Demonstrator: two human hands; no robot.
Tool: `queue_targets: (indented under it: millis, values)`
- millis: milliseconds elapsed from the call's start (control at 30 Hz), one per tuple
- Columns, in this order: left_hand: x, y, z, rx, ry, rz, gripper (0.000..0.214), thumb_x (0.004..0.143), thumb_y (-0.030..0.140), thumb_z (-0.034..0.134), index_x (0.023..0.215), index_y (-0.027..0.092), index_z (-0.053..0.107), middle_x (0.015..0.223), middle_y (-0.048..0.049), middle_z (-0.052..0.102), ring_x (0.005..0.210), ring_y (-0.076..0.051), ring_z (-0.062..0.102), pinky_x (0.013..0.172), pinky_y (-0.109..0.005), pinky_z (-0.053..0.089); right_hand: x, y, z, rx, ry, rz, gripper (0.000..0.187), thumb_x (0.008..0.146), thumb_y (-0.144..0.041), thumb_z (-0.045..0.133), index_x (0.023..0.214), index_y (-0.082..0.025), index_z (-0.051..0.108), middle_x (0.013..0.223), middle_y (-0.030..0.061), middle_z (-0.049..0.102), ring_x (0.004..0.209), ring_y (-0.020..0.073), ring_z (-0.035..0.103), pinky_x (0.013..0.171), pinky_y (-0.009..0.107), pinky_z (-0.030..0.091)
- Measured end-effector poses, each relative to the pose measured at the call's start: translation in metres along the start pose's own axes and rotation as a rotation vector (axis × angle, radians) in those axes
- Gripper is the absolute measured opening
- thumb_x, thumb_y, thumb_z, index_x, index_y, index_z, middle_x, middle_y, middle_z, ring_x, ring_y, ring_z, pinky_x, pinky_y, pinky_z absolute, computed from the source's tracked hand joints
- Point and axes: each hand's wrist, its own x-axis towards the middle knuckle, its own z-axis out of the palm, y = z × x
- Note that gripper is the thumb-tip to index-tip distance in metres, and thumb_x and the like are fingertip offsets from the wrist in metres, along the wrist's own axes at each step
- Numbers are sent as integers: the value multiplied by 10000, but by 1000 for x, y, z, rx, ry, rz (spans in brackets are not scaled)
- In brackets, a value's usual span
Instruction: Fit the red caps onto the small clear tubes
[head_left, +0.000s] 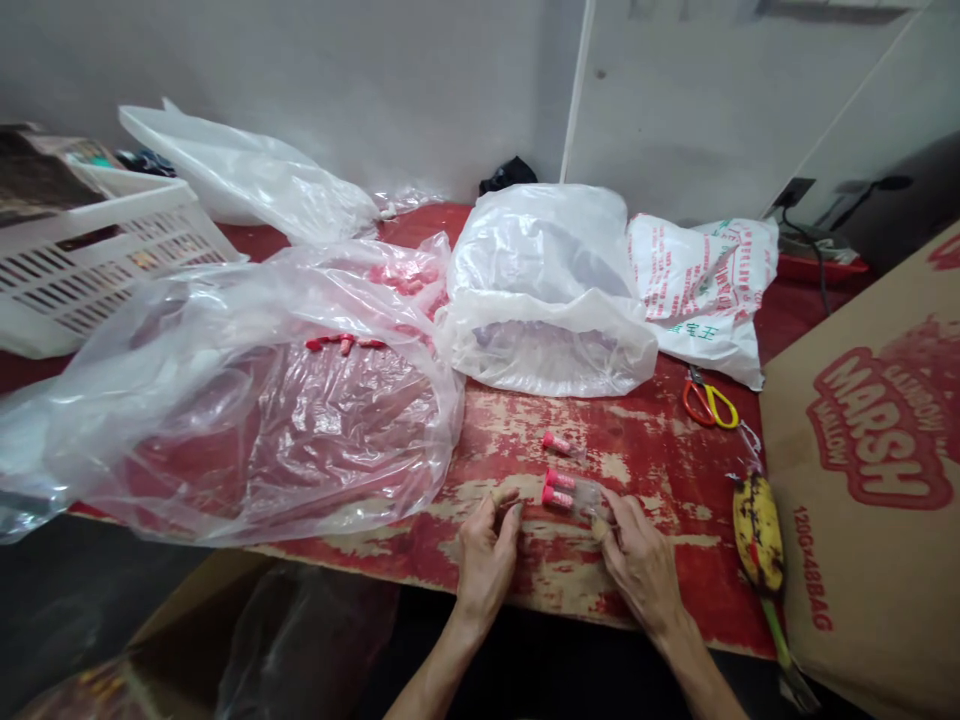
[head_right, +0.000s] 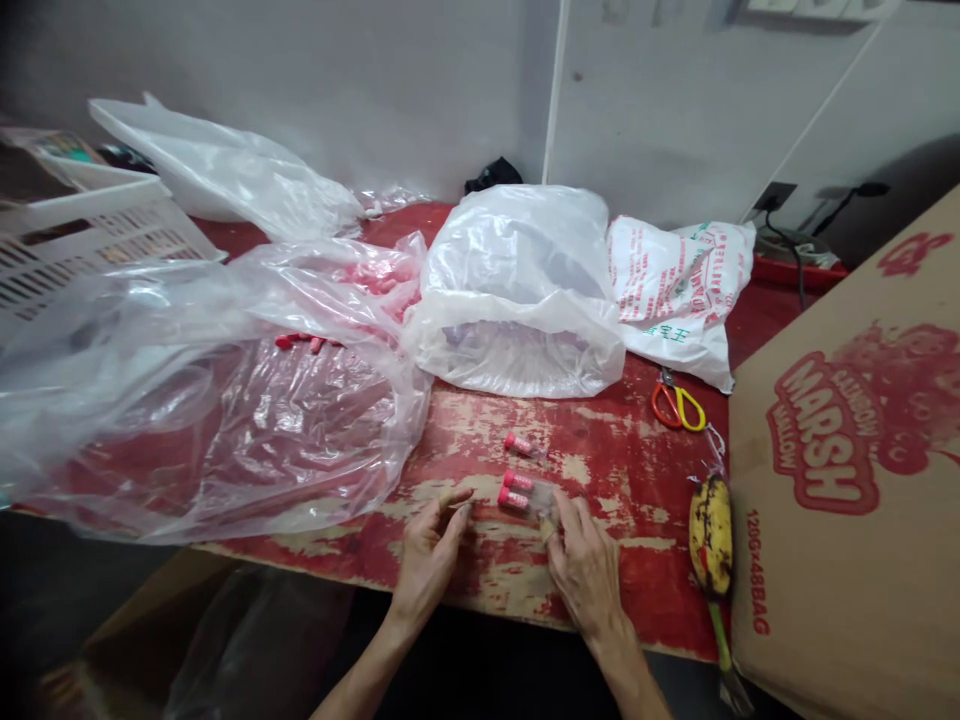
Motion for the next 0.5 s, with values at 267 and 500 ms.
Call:
queue_targets:
  millis: [267,500]
  values:
    - [34,28,-52,239,289,307,152,807,209,529,897,220,650,871,-43,653,841,-207,606,767,-297,447,63,7,-2,18,-33,-124,311,929,-341,336,1071,-222,584,1007,75,652,757,201,653,606,300,505]
    - [145,42,-113,584,389,403,234,784,70,427,810,186,629,863,-77,614,805,-210,597,746,-312,442,179,19,48,13,-35,-222,367,907,-329,308,1066,-156,589,1051,120,632,962,234,598,846,373,492]
